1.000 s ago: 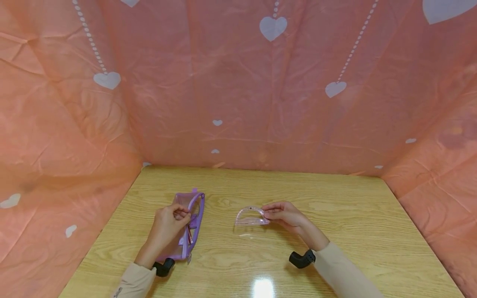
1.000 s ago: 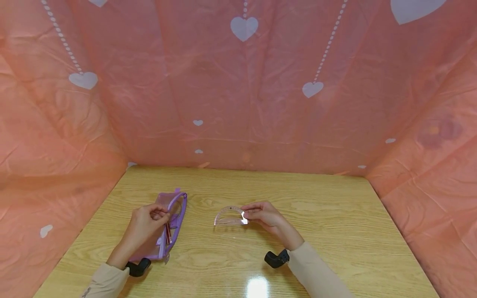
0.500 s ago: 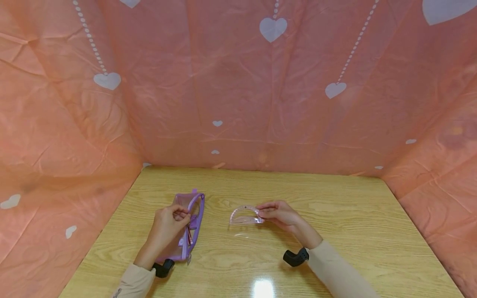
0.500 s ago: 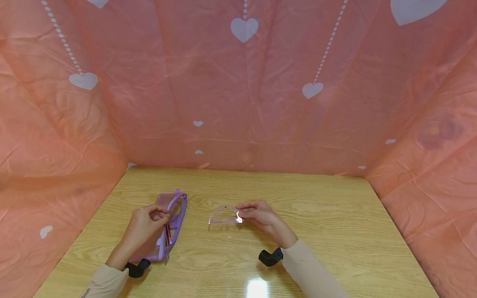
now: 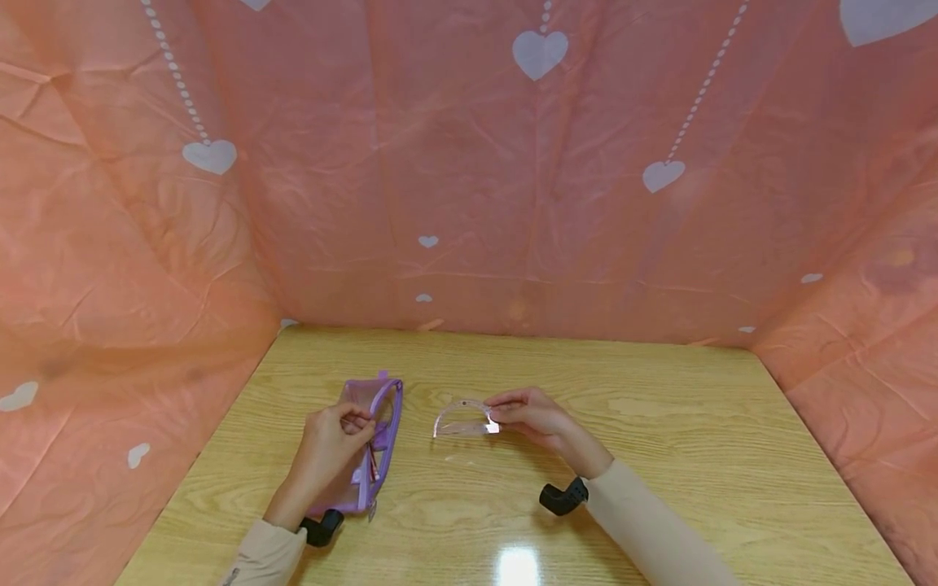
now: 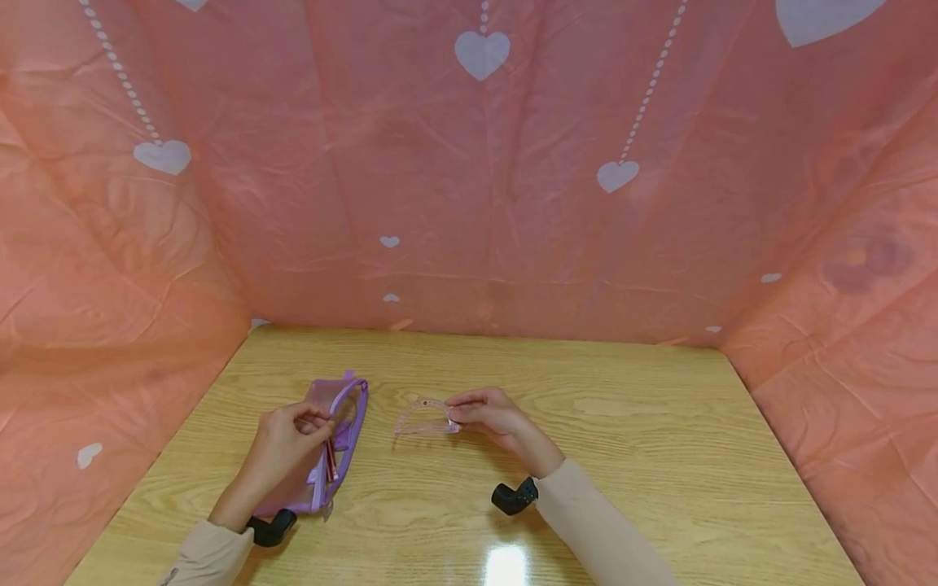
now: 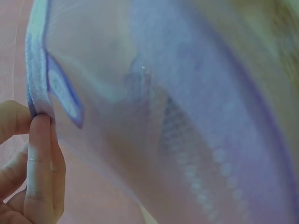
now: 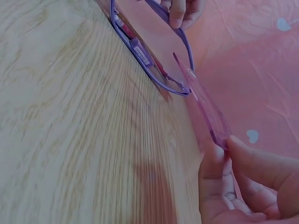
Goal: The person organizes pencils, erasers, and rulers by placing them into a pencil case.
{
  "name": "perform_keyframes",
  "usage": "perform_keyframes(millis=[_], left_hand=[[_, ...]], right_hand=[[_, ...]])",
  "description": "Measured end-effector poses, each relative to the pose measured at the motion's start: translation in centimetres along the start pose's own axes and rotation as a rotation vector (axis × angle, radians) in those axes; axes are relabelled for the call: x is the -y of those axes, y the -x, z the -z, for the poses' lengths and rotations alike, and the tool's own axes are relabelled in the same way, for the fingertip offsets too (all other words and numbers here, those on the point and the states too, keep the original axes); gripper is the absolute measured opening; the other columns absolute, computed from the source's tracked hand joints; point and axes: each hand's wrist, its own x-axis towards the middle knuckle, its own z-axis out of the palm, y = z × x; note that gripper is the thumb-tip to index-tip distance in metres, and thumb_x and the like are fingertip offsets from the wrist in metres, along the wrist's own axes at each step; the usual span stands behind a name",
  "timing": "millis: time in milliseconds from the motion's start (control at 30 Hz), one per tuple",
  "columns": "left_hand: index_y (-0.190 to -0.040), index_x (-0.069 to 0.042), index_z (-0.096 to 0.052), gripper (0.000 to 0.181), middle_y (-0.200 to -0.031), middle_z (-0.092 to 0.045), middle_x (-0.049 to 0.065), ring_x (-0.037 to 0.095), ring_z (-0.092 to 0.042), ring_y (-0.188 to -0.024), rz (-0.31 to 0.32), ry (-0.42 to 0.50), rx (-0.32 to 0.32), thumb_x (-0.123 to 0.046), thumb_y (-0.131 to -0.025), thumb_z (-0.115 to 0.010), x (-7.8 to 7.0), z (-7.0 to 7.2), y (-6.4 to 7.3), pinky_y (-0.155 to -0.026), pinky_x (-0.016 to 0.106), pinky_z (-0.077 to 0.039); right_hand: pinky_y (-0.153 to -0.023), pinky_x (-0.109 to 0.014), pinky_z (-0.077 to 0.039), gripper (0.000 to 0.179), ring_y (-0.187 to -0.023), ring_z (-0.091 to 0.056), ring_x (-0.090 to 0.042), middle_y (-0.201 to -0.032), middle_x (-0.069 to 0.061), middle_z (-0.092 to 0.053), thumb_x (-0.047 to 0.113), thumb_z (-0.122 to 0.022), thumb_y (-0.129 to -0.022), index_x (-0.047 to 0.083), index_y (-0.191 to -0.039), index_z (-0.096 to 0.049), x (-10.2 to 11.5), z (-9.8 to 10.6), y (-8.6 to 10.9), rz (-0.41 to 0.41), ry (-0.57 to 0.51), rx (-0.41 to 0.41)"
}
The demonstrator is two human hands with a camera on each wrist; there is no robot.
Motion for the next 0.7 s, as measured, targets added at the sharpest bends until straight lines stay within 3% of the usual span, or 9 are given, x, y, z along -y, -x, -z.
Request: perform_keyframes(millis=[700], left_hand=[[-0.083, -0.001, -0.072, 0.008, -0.074, -0.069, 0.003, 0.014, -0.066, -0.066, 0.002, 0.008, -0.006, 0.003, -0.079, -0.078, -0.1, 0.0, 0.0, -0.06, 0.022, -0.055]], right_hand=[[-0.09, -0.032, -0.053, 0.036, -0.095, -0.068, -0.016, -0.096, -0.004, -0.07, -0.011, -0.055, -0.095, -0.022, -0.129, -0.05, -0.3, -2.7, -2.9, -0.012, 0.012, 0.026]])
